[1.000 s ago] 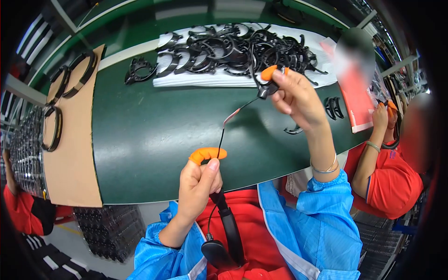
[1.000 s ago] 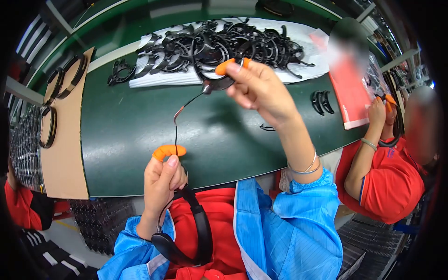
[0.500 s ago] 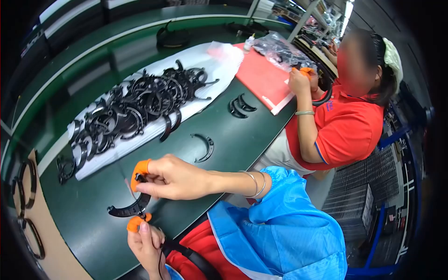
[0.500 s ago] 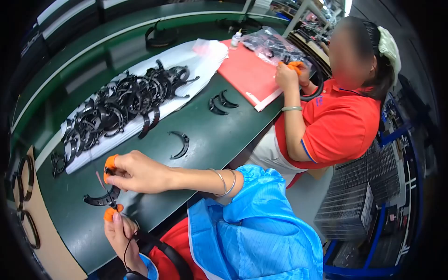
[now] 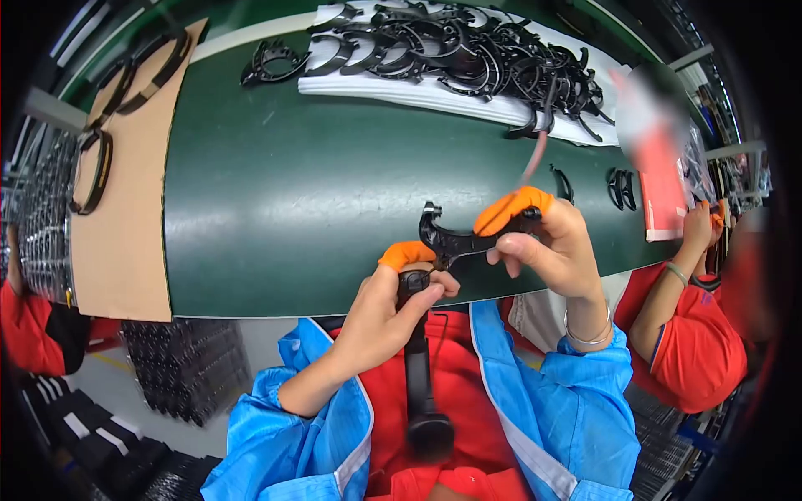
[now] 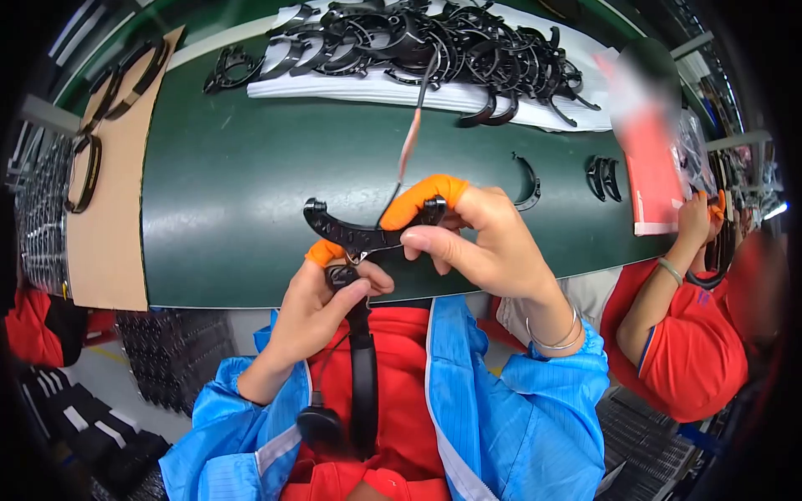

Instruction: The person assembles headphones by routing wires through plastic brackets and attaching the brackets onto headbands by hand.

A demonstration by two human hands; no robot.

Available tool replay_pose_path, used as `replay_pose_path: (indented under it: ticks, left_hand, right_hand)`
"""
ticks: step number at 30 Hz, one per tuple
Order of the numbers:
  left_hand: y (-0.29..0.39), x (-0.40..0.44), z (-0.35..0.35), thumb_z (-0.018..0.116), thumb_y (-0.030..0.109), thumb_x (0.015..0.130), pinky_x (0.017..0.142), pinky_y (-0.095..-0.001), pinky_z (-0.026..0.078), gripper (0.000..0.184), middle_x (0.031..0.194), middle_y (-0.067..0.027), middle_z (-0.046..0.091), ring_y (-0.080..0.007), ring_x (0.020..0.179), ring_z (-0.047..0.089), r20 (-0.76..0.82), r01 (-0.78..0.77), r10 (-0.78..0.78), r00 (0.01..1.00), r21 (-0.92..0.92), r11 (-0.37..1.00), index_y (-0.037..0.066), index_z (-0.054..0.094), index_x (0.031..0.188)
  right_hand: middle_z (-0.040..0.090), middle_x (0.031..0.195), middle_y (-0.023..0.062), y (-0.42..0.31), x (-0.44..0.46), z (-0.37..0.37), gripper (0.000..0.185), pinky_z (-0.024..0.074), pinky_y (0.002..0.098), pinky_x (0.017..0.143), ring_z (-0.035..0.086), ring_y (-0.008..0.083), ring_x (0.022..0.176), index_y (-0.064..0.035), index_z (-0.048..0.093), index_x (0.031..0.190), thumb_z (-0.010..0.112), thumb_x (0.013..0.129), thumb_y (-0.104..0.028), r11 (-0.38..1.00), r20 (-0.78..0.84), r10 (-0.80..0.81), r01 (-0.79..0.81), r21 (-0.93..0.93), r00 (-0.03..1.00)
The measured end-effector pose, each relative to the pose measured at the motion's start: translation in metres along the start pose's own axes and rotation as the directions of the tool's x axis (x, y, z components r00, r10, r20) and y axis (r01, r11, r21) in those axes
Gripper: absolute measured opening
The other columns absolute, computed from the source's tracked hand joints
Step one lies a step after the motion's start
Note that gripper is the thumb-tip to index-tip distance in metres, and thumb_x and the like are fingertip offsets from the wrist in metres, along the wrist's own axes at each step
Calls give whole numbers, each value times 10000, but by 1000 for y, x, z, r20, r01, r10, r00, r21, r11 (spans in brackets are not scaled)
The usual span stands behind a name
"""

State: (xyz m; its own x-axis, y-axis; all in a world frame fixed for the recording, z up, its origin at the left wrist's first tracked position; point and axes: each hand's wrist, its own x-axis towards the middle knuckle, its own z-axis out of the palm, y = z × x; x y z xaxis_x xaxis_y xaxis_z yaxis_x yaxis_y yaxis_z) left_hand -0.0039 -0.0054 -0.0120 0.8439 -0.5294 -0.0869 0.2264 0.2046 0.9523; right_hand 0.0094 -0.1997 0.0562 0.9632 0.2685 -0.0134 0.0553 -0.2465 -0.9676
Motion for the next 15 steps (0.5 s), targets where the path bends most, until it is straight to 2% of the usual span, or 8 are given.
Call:
replay_pose_path:
  ticks: [2, 3, 4, 6, 8, 9, 14, 15]
  left_hand:
    - [5, 6, 0, 508, 63, 816, 702, -271, 456, 277, 826, -116, 597, -169, 757, 593, 39, 49, -52, 998, 74, 996, -52, 388, 1039]
    - [3, 10, 1, 510, 71, 817, 612, -271, 470, 258, 754, -112, 599, -180, 668, 601, 49, -35, 28, 998, 156, 987, -65, 403, 1008]
    - [7, 11, -1, 510, 71, 817, 612, -271, 470, 258, 754, -112, 599, -180, 668, 601, 40, -35, 29, 999, 153, 988, -65, 403, 1008]
    - [15, 12, -4, 514, 82, 819, 546, -259, 457, 268, 686, -100, 583, -166, 606, 587, 81, -26, -1, 997, 324, 946, -68, 404, 1011]
    - [15, 13, -2, 520, 92, 819, 505, -254, 441, 280, 634, -94, 561, -157, 554, 568, 40, -61, 52, 998, 283, 957, -70, 404, 1015]
    - [16, 13, -2, 521, 93, 818, 502, -252, 435, 291, 629, -94, 556, -156, 552, 565, 30, -61, 54, 998, 260, 964, -71, 401, 1026]
    - [14, 7, 1, 520, 77, 812, 511, -267, 424, 318, 634, -110, 548, -184, 554, 562, -45, -47, 60, 997, 245, 968, -57, 392, 1071]
    - [13, 6, 0, 510, 63, 809, 508, -238, 408, 342, 643, -63, 530, -126, 545, 518, -33, -102, 117, 993, 293, 951, -42, 385, 1109]
  right_hand:
    - [578, 634, 82, -1, -1, 5, 144, 399, 183, 432, 519, 89, 463, 49, 546, 861, 523, 759, -49, 1000, 29, -3, 3, -31, 1000]
    - [579, 632, 82, 2, -2, 8, 139, 401, 184, 434, 523, 90, 466, 51, 547, 859, 519, 760, -43, 996, 0, -41, 40, -75, 999]
    - [581, 630, 82, 3, -3, 11, 134, 403, 185, 436, 526, 91, 468, 53, 548, 856, 516, 761, -36, 990, -29, -81, 77, -120, 996]
    - [585, 631, 81, 0, -2, 12, 122, 404, 189, 438, 527, 92, 466, 53, 553, 852, 506, 769, -23, 984, -57, -97, 87, -156, 994]
    - [586, 630, 81, 2, -2, 12, 116, 405, 190, 440, 529, 93, 465, 52, 556, 849, 502, 774, -18, 913, -57, -263, 229, -337, 963]
    - [587, 630, 81, 3, -3, 14, 110, 407, 189, 440, 533, 96, 469, 47, 560, 848, 504, 777, -16, 910, -77, -276, 235, -341, 958]
    - [588, 628, 80, 4, -2, 19, 102, 409, 191, 431, 533, 99, 457, 44, 560, 841, 509, 777, -17, 948, -75, -171, 143, -286, 982]
    - [588, 629, 81, 7, -2, 19, 100, 410, 193, 428, 531, 100, 450, 43, 561, 839, 509, 778, -18, 963, -62, -129, 110, -245, 990]
